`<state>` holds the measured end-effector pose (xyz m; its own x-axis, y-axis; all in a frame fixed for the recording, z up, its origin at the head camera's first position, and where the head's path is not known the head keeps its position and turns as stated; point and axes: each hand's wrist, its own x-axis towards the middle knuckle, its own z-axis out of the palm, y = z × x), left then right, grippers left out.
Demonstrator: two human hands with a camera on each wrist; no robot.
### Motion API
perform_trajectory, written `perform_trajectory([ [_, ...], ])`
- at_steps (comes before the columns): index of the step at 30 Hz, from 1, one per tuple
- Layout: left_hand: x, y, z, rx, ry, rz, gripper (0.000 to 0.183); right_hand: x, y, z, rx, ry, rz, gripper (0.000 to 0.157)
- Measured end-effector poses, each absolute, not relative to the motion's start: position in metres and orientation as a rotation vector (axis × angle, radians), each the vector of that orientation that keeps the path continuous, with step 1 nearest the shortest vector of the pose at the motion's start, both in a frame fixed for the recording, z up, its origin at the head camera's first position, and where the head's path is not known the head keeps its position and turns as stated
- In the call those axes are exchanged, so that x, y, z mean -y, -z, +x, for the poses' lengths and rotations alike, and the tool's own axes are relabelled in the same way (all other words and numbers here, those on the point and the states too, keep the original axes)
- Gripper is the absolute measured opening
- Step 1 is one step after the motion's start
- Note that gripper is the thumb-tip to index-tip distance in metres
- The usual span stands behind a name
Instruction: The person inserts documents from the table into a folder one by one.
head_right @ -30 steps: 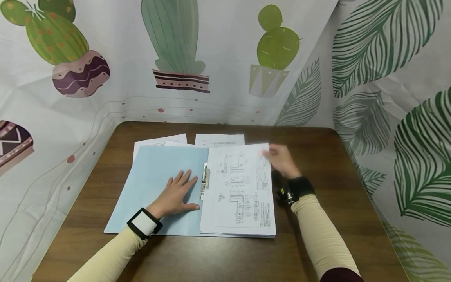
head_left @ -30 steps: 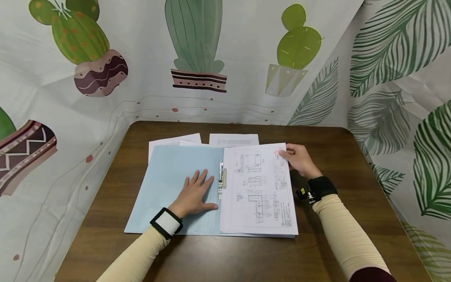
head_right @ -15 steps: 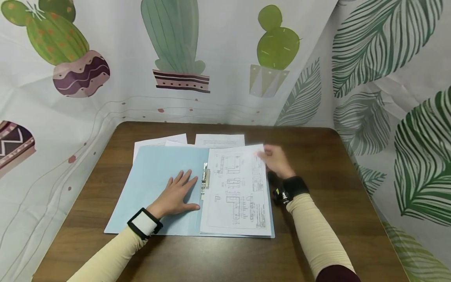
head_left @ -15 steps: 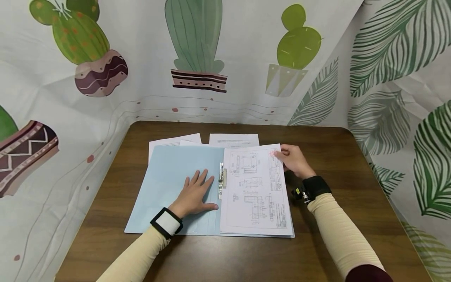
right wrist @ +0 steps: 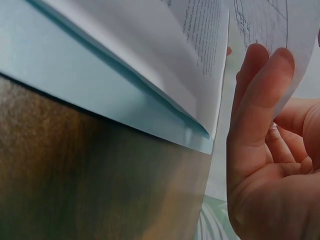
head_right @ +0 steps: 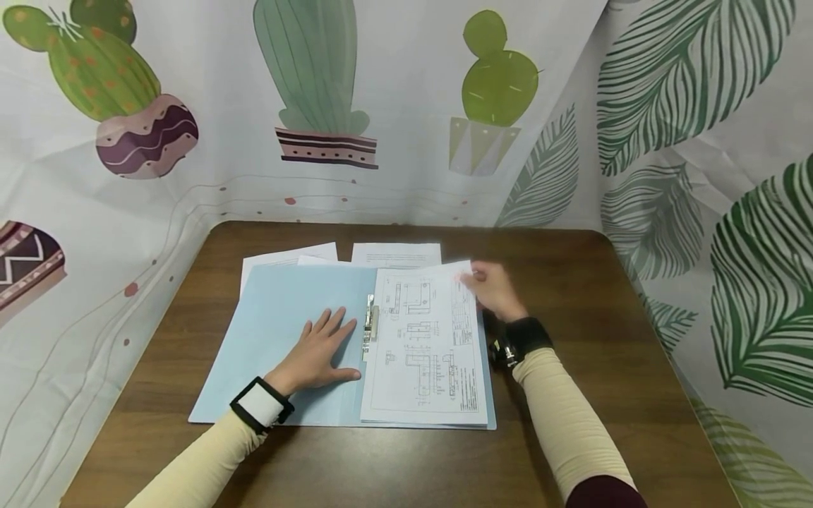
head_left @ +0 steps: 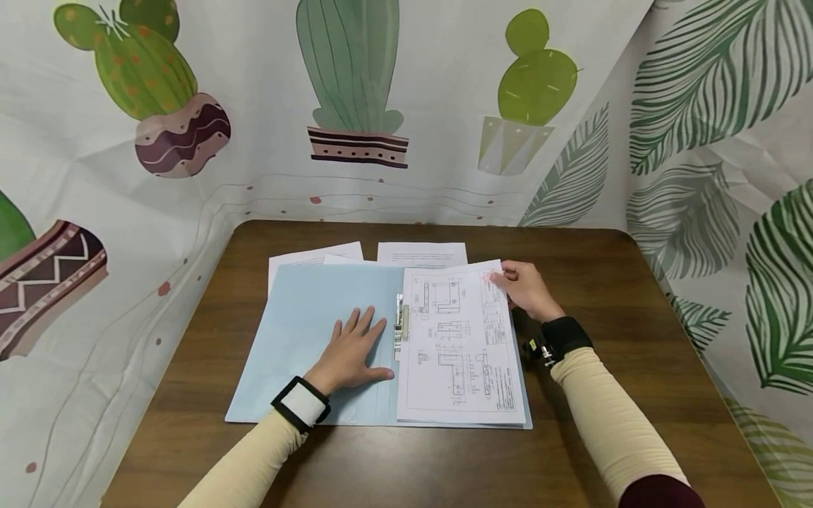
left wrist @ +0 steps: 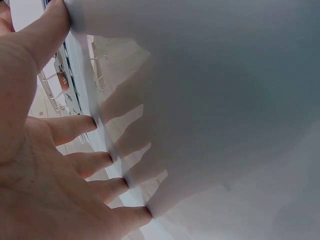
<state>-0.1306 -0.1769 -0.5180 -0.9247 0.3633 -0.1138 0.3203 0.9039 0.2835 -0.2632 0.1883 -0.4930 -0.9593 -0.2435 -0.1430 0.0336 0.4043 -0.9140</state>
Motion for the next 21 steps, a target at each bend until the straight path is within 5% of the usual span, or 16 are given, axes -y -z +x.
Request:
perform_trajectory([
  [21, 0.1763, 0.5173, -0.1306, -2.912, -0.41, 0.532, 0.104, -0.1861, 0.496, -0.2598, -2.514, 1.481, -0.164, 0.031],
])
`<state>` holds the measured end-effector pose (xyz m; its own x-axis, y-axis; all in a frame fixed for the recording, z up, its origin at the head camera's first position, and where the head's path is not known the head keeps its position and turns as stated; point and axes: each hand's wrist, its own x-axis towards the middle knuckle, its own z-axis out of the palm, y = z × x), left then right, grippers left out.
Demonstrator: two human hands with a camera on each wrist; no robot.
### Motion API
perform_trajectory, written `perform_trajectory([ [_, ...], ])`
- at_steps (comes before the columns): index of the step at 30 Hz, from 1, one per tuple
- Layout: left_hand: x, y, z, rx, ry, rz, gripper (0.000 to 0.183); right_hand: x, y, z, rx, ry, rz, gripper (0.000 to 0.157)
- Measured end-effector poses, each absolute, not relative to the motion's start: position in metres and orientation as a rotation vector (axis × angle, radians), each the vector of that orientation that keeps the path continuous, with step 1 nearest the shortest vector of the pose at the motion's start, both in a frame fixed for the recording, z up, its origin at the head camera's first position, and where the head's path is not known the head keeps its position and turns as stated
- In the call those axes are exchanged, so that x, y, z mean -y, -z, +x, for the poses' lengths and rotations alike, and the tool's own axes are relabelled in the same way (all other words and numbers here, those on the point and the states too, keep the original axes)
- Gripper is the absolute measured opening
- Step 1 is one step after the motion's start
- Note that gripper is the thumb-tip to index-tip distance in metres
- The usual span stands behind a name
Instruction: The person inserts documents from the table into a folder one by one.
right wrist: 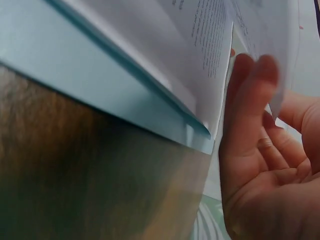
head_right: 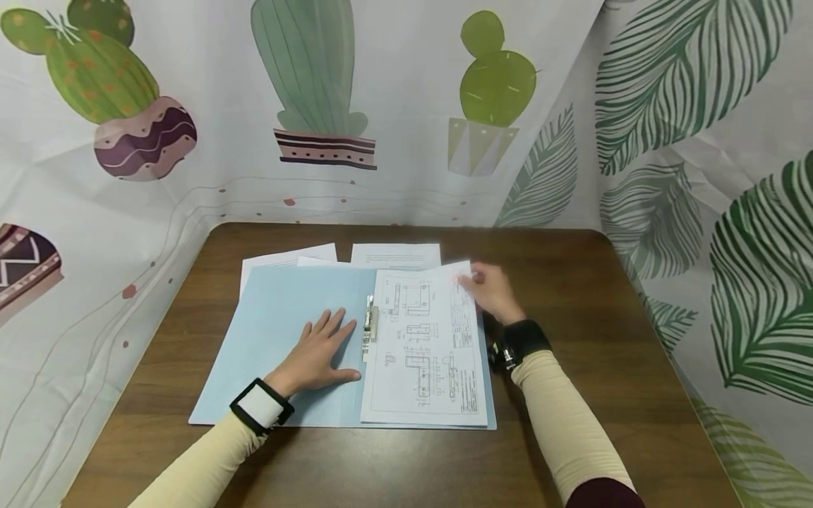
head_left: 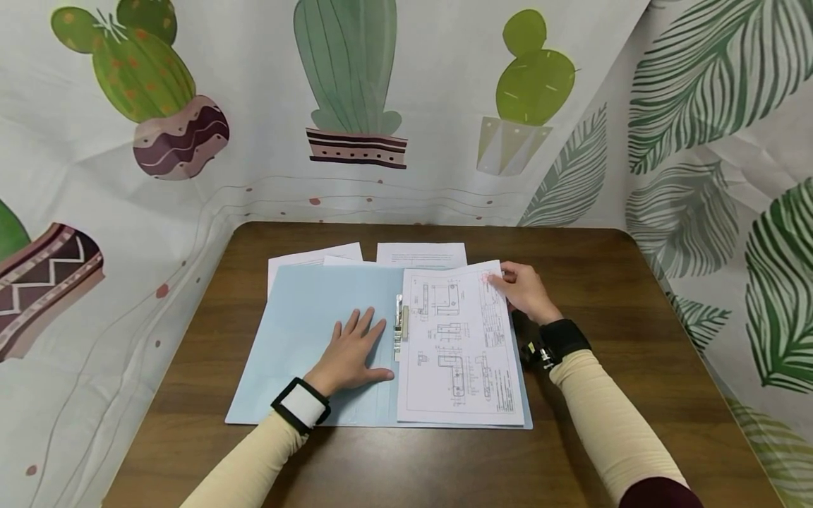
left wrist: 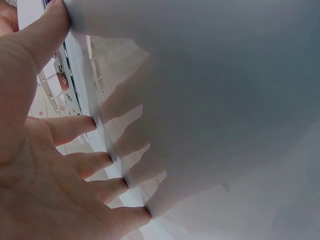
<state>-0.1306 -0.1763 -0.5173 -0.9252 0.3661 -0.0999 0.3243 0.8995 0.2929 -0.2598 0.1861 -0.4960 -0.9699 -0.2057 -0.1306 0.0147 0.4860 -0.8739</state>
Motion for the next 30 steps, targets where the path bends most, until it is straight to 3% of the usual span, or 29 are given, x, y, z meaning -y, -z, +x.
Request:
perform_trajectory([
  [12, 0.176, 0.517, -0.13, -2.912, -0.405, 0.531, 0.104, -0.186, 0.484, -0.249, -2.669, 1.146, -0.128, 0.061],
  [30, 0.176, 0.516, -0.129, -2.908, -0.408, 0.525, 0.104, -0.183, 0.492, -0.229, -2.737, 1.147, -0.11, 0.042],
])
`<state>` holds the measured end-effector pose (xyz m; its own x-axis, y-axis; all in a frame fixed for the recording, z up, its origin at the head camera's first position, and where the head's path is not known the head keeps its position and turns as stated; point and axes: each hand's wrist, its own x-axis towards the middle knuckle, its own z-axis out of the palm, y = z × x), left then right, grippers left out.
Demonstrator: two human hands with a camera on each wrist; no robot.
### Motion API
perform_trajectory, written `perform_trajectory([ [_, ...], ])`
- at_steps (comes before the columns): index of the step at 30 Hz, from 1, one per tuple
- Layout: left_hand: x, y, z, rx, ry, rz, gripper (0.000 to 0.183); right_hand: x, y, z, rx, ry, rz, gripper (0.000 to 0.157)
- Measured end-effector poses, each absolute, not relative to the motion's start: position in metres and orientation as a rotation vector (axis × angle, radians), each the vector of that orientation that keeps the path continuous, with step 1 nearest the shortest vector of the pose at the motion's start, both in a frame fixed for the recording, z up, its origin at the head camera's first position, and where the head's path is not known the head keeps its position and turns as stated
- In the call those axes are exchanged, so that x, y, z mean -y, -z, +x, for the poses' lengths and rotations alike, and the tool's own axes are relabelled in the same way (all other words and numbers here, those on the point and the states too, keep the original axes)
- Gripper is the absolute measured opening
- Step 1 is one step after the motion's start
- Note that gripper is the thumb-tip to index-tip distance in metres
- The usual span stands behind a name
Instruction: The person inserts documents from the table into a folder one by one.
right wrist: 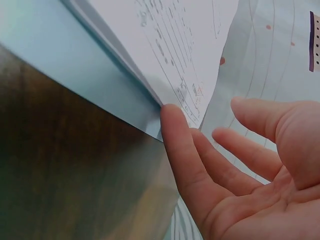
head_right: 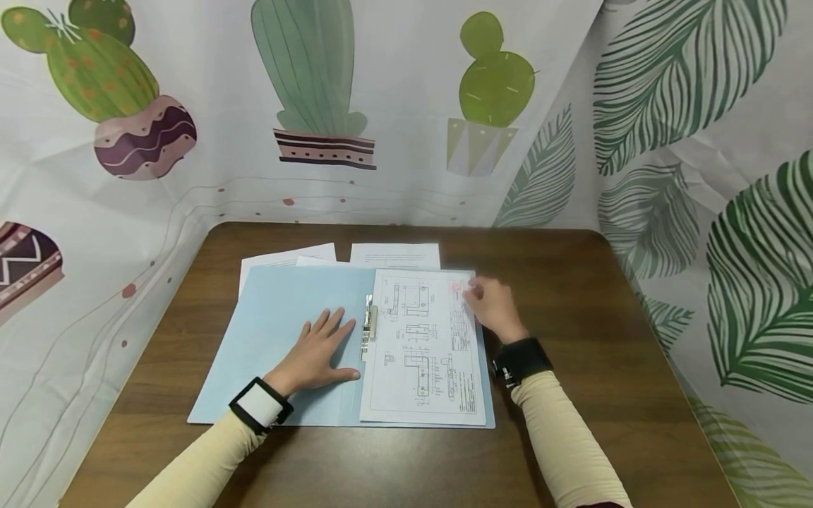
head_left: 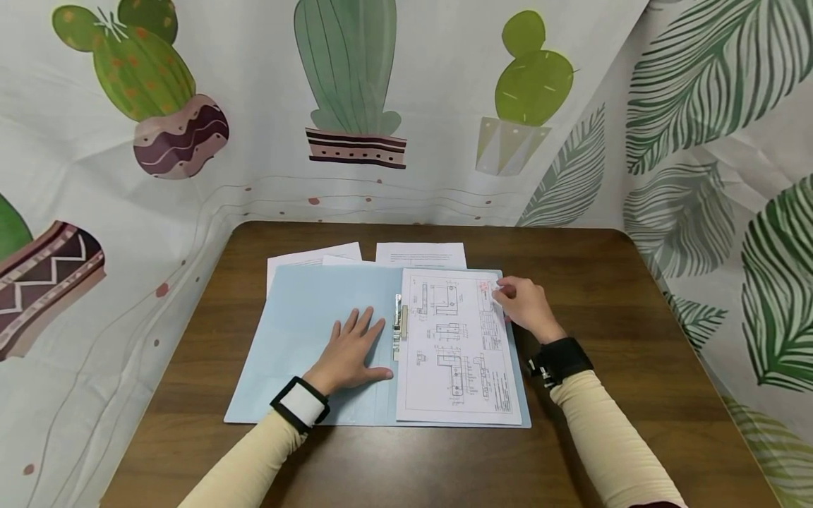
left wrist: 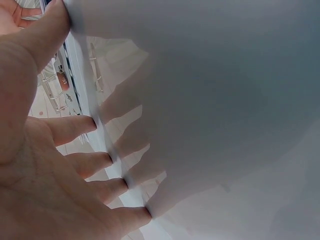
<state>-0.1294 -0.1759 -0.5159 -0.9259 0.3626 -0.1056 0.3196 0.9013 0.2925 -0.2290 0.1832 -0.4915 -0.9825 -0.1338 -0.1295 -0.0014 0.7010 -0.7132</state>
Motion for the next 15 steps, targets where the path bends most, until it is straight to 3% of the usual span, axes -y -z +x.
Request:
perform_trajectory([
  [7, 0.175, 0.513, -0.129, -2.904, -0.412, 0.522, 0.103, -0.183, 0.494, -0.218, -2.813, 1.064, -0.194, 0.044],
  [15, 0.175, 0.513, -0.13, -2.881, -0.419, 0.513, 0.103, -0.177, 0.496, -0.189, -2.883, 0.916, -0.54, 0.078],
])
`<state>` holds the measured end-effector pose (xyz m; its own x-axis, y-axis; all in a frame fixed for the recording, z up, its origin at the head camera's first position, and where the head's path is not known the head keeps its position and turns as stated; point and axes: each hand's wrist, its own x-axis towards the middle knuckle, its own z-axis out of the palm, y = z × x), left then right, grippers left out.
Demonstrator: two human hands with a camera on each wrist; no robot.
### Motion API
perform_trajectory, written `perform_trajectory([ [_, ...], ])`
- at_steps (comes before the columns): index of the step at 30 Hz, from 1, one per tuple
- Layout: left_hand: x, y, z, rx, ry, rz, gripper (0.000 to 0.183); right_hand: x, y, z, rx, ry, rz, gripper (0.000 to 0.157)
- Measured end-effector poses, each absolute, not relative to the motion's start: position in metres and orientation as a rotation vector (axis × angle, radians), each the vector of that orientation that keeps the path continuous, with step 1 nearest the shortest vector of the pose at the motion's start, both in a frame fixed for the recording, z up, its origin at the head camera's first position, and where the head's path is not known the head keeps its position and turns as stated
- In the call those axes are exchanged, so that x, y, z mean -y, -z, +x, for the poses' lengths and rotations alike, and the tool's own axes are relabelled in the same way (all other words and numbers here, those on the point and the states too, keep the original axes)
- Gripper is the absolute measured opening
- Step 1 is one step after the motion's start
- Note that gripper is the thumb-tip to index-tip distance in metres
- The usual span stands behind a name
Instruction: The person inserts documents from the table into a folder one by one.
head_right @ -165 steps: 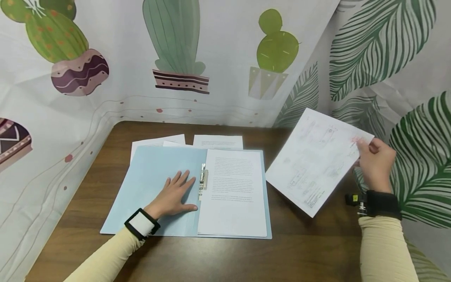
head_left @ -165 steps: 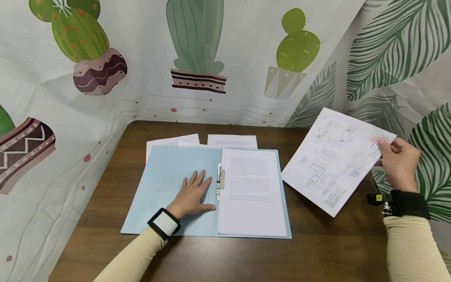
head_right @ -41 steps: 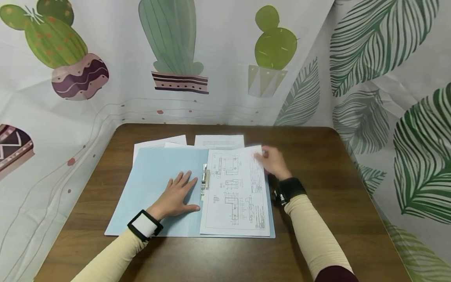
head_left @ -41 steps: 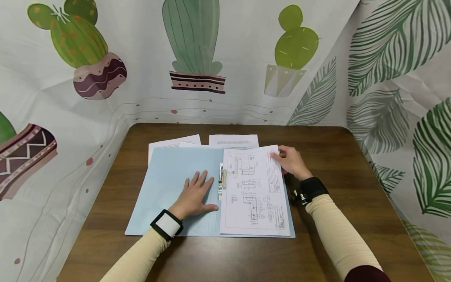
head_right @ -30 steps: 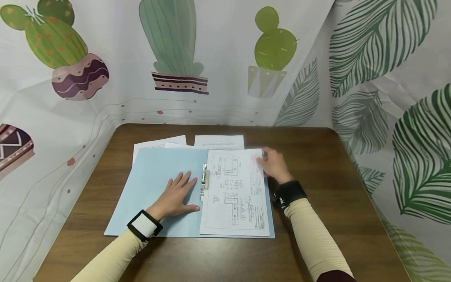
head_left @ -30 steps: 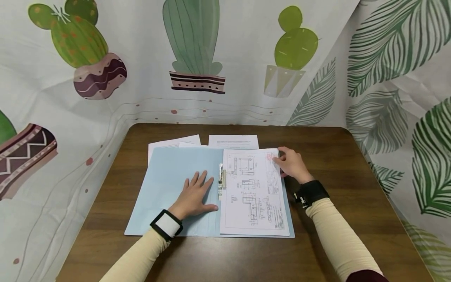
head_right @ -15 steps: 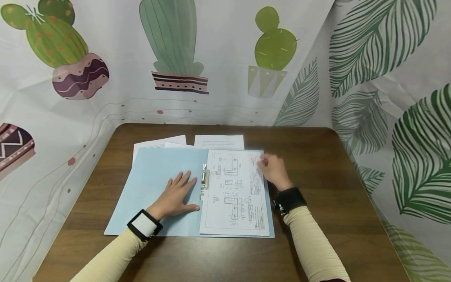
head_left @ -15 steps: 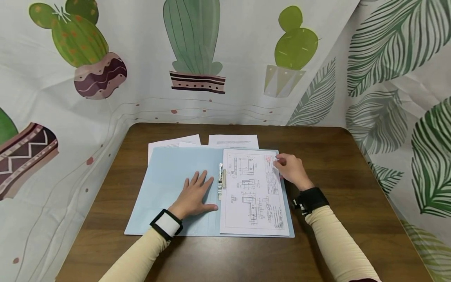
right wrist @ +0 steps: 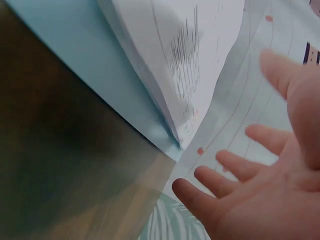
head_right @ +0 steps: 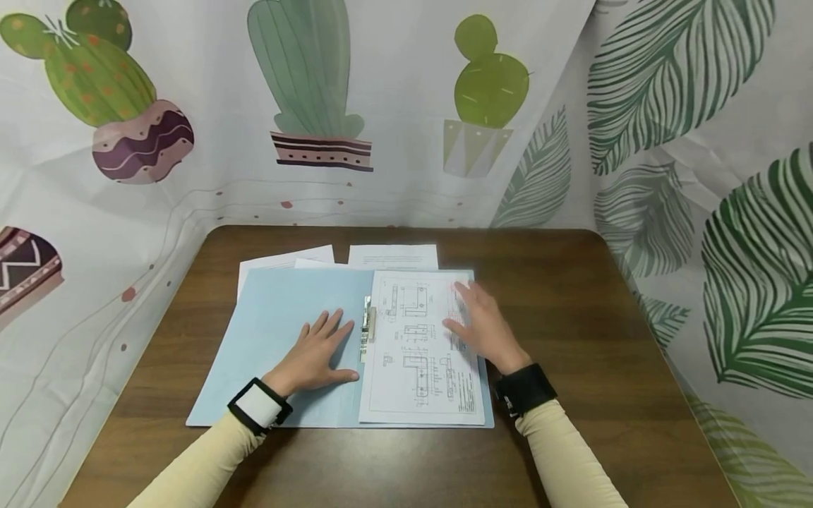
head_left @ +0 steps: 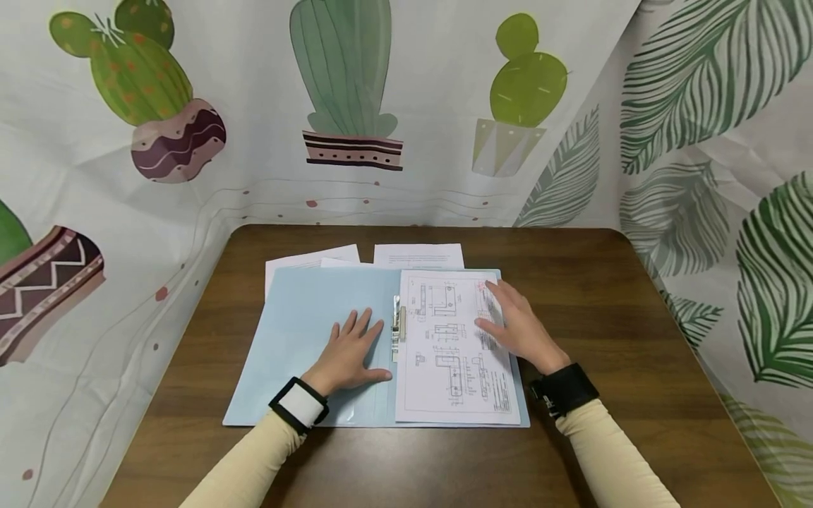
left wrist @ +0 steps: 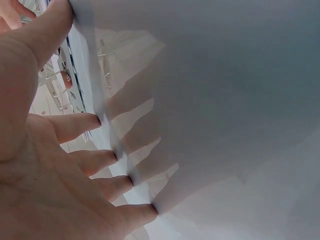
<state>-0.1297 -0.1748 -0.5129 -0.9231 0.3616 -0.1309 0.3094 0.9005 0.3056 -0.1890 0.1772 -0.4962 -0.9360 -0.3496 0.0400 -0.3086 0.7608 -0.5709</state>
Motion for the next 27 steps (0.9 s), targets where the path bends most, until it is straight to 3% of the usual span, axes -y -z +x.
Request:
perform_trajectory([
  [6, 0.174, 0.51, -0.129, -2.874, -0.431, 0.516, 0.102, -0.177, 0.497, -0.162, -2.806, 0.792, -0.651, 0.092],
  [27, 0.174, 0.508, -0.13, -2.859, -0.474, 0.497, 0.097, -0.183, 0.516, -0.139, -2.805, 0.7, -0.684, 0.086],
])
